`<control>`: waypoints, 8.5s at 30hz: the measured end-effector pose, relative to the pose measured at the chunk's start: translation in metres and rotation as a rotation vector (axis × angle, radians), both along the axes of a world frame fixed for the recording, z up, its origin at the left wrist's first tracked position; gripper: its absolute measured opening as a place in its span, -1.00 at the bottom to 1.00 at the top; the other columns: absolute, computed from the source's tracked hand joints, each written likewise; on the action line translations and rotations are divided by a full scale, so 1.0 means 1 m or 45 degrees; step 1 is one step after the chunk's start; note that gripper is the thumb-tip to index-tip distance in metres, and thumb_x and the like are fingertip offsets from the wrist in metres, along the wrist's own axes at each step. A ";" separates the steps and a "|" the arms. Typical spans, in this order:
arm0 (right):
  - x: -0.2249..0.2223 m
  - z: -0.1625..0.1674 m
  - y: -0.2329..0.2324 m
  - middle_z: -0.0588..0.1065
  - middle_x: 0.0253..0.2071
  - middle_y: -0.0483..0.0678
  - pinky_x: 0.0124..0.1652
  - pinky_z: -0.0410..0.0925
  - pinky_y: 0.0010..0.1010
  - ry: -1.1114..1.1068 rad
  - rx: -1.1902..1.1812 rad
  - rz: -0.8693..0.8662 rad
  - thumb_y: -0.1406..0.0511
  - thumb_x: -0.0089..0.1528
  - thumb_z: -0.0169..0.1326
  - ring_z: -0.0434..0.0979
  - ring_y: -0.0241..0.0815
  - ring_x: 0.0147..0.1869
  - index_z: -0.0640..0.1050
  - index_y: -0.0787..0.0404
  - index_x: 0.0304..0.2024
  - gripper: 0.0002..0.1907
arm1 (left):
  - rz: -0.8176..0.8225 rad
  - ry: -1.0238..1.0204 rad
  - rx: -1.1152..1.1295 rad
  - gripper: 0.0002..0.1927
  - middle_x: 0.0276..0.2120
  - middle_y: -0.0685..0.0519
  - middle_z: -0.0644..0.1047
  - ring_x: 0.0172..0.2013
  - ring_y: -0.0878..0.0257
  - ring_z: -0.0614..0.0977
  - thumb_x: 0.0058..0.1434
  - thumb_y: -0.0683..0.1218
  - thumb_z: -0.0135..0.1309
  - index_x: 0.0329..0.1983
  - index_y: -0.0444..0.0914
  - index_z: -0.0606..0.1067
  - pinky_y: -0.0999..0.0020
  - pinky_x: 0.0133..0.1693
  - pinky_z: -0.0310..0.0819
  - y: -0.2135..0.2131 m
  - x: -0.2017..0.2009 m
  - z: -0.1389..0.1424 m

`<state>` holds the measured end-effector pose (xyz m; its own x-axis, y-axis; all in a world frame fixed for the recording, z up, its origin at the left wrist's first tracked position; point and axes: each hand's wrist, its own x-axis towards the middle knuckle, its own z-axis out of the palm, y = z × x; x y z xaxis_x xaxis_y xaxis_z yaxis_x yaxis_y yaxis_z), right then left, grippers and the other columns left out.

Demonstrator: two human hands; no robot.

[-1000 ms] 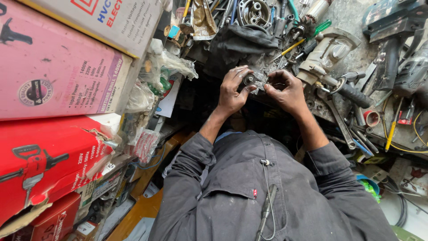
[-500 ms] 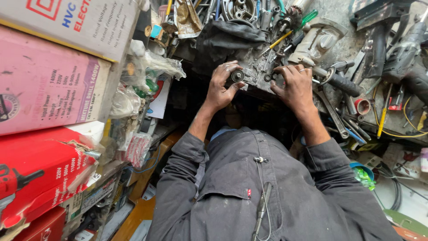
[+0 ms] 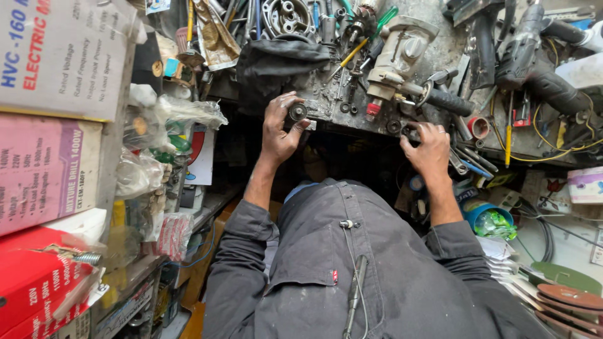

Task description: The person works at a cluttered repair bench disassembling and reassembling a small power tool. They pick up the tool housing, remove and handle internal gears and bearings by hand, use a wrench and a screwdriver on fasteners, and turn the parts over while fitting components back together.

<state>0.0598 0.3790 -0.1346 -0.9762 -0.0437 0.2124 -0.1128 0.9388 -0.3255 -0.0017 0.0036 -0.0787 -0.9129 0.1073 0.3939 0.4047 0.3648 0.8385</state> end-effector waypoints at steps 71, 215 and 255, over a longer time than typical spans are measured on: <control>-0.126 0.125 -0.209 0.43 -0.24 0.12 -0.27 0.40 -0.12 -0.224 0.095 1.143 0.09 0.16 0.27 0.51 0.14 -0.22 0.53 0.29 -0.01 -0.51 | 0.190 0.075 0.094 -0.54 0.15 -0.05 0.50 0.34 -0.08 0.44 0.02 -0.19 0.26 0.03 -0.25 0.50 0.06 0.37 0.33 0.000 -0.003 -0.024; -0.001 0.024 -0.033 0.51 0.03 -0.06 -0.01 0.48 -0.50 0.037 -1.122 -0.050 0.39 0.52 0.08 0.54 -0.32 0.03 0.55 0.38 0.15 -0.80 | 0.339 0.239 -0.476 -0.59 -0.03 -0.11 0.48 -0.04 -0.08 0.54 0.07 -0.16 0.21 0.02 -0.33 0.53 0.06 -0.03 0.48 -0.003 0.032 0.040; 0.015 -0.009 -0.004 0.55 0.07 0.03 -0.02 0.46 -0.32 -0.743 -2.445 -0.197 0.25 0.42 0.08 0.57 -0.23 -0.06 0.47 0.32 0.21 -0.63 | 0.149 0.366 -0.654 -0.53 -0.13 -0.04 0.49 -0.10 0.00 0.54 -0.05 -0.19 0.34 -0.02 -0.27 0.54 0.12 -0.10 0.51 -0.008 0.026 0.039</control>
